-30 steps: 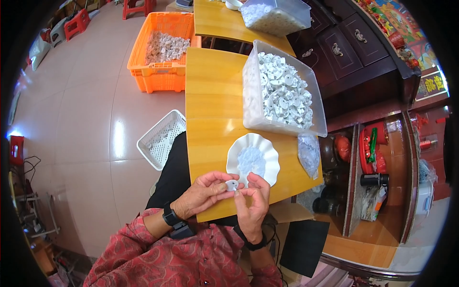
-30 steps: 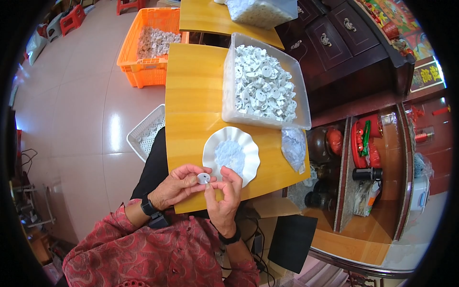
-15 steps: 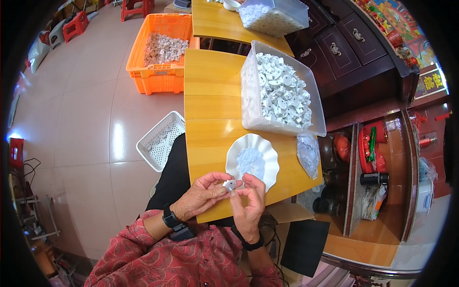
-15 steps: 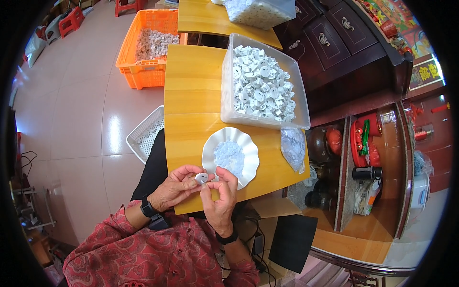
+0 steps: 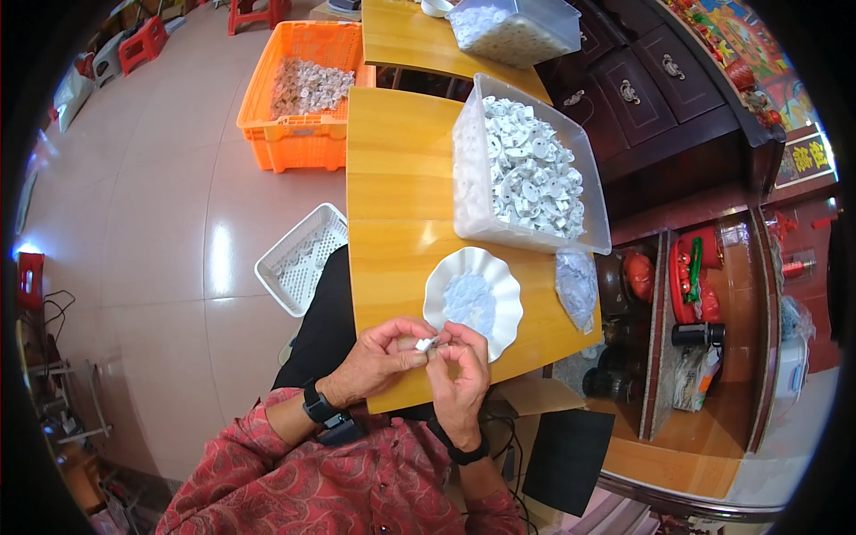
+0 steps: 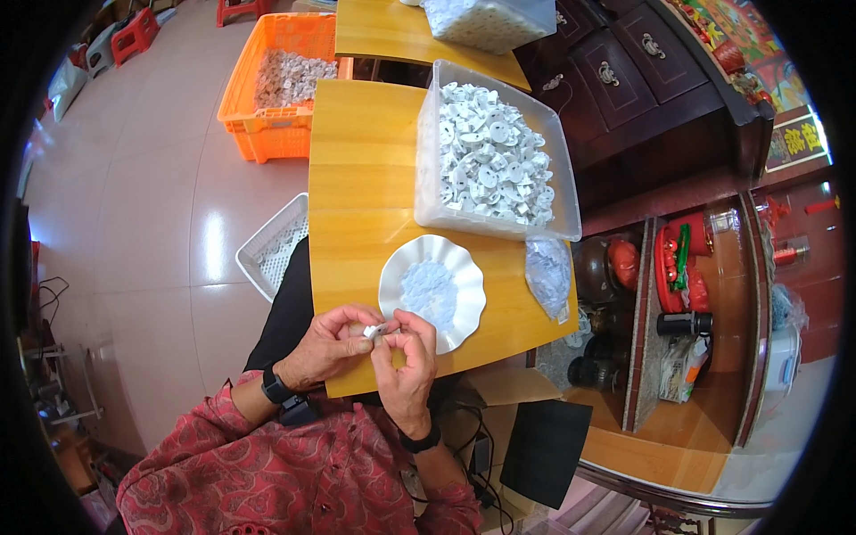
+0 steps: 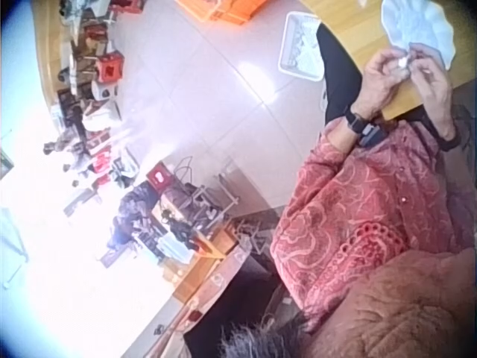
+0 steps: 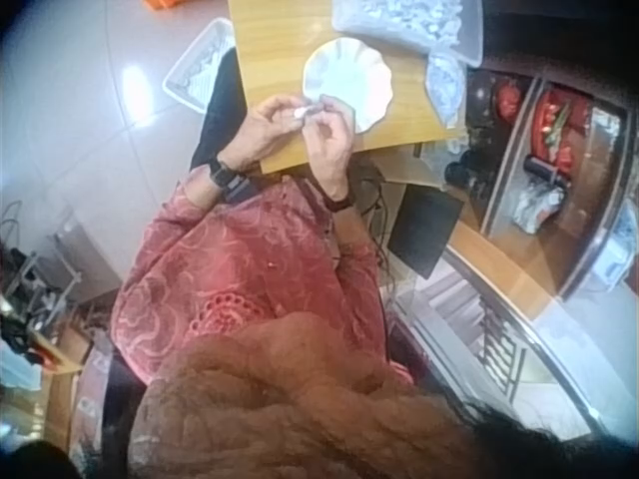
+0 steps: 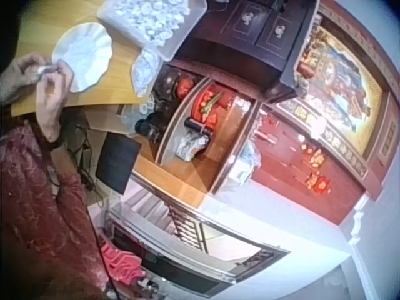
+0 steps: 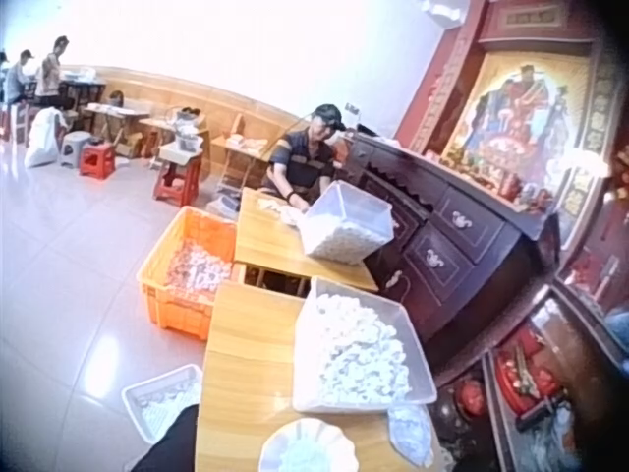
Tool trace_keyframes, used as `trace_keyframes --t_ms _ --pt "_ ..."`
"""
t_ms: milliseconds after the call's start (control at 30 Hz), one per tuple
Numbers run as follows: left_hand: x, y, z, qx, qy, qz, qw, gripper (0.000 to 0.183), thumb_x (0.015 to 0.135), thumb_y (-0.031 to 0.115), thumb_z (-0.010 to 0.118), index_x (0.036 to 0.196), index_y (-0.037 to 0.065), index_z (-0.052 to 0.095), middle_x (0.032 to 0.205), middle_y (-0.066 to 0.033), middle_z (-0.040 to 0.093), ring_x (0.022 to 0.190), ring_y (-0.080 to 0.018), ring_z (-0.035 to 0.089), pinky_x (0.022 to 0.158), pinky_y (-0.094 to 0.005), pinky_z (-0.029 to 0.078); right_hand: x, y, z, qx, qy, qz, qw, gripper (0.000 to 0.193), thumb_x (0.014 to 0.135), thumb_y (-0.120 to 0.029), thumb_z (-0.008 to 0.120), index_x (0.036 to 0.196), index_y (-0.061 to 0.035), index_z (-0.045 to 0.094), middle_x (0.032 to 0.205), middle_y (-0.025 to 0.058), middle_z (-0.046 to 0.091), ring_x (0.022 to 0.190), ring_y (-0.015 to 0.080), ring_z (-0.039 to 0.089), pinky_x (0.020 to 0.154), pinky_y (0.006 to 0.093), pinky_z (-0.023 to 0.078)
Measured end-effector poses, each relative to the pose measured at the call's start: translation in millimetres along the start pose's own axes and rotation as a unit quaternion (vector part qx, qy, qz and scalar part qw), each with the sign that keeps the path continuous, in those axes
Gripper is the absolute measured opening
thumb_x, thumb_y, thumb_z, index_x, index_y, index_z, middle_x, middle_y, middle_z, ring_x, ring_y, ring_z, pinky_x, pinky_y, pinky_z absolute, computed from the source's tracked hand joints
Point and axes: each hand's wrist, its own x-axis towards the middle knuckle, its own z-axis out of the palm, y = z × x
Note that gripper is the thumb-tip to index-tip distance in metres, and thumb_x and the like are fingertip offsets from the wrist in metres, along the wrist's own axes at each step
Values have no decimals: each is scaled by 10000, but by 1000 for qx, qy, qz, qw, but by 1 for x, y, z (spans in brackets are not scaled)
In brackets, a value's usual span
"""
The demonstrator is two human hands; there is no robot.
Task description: Connecting small white plastic components by hand and placing them on a plate.
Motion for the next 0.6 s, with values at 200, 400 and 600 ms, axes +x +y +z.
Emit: trace_keyframes --t_ms 200,400,600 --pt "-1 -1 -3 -52 21 -12 998 261 918 -52 601 1170 8 575 1197 -93 604 1145 -164 581 1013 -299 468 0 1 -1 20 -12 3 1000 84 820 19 658 851 10 581 1177 180 572 1002 292 613 874 369 500" --pt "-1 0 -1 -38 15 -1 999 269 917 -48 605 1178 6 570 1192 -100 613 1156 -178 580 1031 -311 456 1 0 1 -12 -16 -3 1000 84 827 29 651 844 12 571 1176 187 571 983 289 619 861 364 507" --pt "-3 1 -8 9 9 12 1000 267 906 -38 627 1164 2 574 1210 -106 610 1167 -187 577 1048 -322 438 3 -7 7 -2 -14 -7 1000 95 831 43 651 843 12 562 1167 190 575 1004 299 616 868 373 508"
